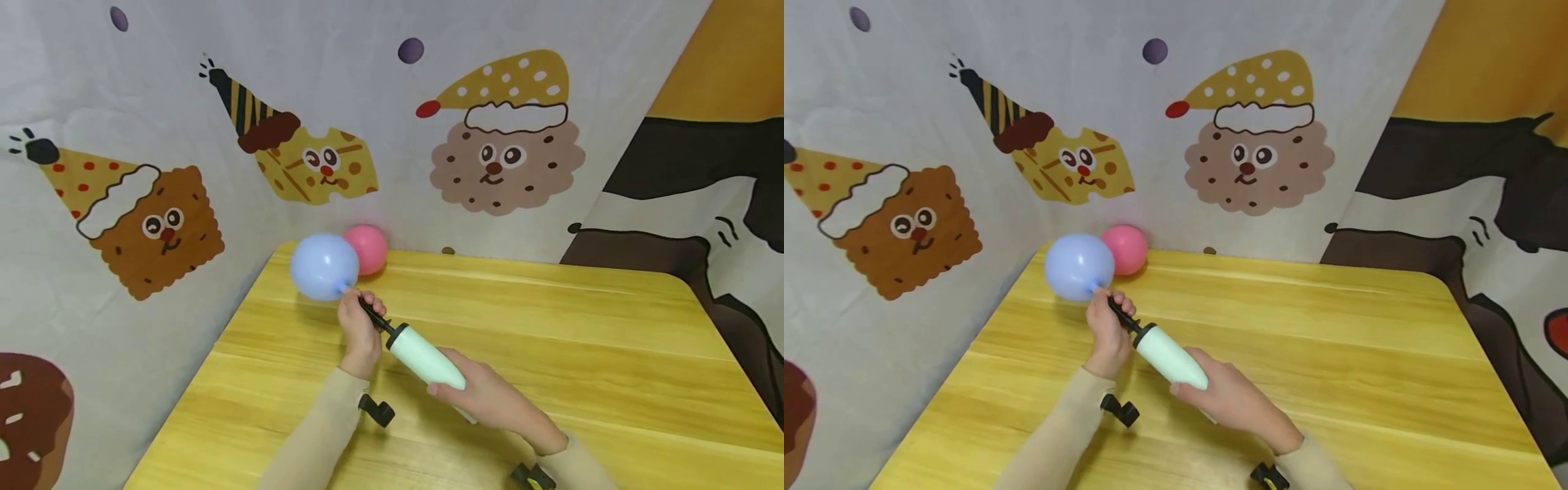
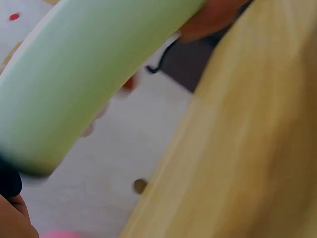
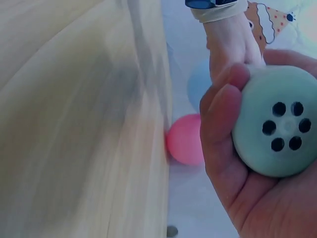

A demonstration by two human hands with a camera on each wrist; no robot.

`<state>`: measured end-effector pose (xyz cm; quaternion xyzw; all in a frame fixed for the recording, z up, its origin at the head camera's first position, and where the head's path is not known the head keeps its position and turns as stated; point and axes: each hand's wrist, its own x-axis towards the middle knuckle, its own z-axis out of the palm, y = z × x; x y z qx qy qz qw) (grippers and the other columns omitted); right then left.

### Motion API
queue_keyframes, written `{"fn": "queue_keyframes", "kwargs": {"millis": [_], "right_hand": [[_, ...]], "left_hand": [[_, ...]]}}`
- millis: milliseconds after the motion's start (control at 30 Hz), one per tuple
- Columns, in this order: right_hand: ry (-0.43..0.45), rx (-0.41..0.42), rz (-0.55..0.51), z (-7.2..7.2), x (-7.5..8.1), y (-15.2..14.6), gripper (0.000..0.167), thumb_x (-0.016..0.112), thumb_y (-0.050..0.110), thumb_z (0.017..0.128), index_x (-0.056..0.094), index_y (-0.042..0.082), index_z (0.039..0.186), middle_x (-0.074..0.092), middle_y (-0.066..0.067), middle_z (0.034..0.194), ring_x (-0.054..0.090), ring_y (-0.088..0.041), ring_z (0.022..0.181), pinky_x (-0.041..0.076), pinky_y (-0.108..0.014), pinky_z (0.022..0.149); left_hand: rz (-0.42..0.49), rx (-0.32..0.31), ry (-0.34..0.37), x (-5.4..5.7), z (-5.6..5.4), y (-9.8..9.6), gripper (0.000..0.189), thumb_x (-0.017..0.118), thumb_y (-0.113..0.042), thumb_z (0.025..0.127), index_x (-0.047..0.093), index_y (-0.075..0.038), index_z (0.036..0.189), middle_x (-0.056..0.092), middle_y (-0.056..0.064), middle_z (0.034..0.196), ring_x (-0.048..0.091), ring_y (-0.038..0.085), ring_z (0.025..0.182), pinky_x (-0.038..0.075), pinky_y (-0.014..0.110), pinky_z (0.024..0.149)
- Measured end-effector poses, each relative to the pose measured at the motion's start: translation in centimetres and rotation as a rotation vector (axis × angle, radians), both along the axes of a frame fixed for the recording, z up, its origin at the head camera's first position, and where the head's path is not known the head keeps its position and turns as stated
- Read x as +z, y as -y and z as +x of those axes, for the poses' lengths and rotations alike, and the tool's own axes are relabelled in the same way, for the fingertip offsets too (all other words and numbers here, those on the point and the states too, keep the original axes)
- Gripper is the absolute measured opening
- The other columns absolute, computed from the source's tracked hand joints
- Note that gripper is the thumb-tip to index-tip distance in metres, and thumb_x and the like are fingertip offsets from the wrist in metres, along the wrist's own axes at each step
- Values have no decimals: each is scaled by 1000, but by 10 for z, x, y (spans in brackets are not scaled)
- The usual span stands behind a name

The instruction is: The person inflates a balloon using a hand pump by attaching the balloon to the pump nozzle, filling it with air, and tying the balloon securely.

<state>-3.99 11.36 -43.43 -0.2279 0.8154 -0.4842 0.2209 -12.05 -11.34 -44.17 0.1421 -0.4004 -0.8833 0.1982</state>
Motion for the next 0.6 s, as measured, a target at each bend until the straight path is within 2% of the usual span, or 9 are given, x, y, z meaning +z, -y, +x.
{"fn": "queue_keyframes", "kwargs": {"millis": [133,267,467,600], "right_hand": [[-21,41,-1,7,-1,-26,54,65,37,103,47,23,152,66,-4,113,66,-19,83,56,-33,63],[-62,73,9,11,-2,-43,50,65,33,104,49,24,150,66,-2,115,63,-15,91,54,-31,70],[-109,46,63,10,-7,-36,55,66,43,102,48,22,150,65,2,115,62,-14,89,53,-31,70],[-84,8,68,5,-9,-21,61,66,46,101,46,16,151,67,-2,107,64,-14,77,55,-32,62]], "left_hand": [[26,40,-20,6,-7,17,36,29,-25,115,44,-12,84,47,-1,68,46,10,53,43,21,50],[24,54,-36,5,-9,24,38,29,-28,115,43,-11,85,47,-1,69,46,11,55,43,21,51],[12,39,-20,-4,-3,3,36,27,-26,116,42,-11,86,47,-1,70,47,10,55,44,21,52],[-13,-7,10,-9,4,-17,35,28,-28,116,43,-11,89,48,-2,71,48,9,56,45,21,54]]}}
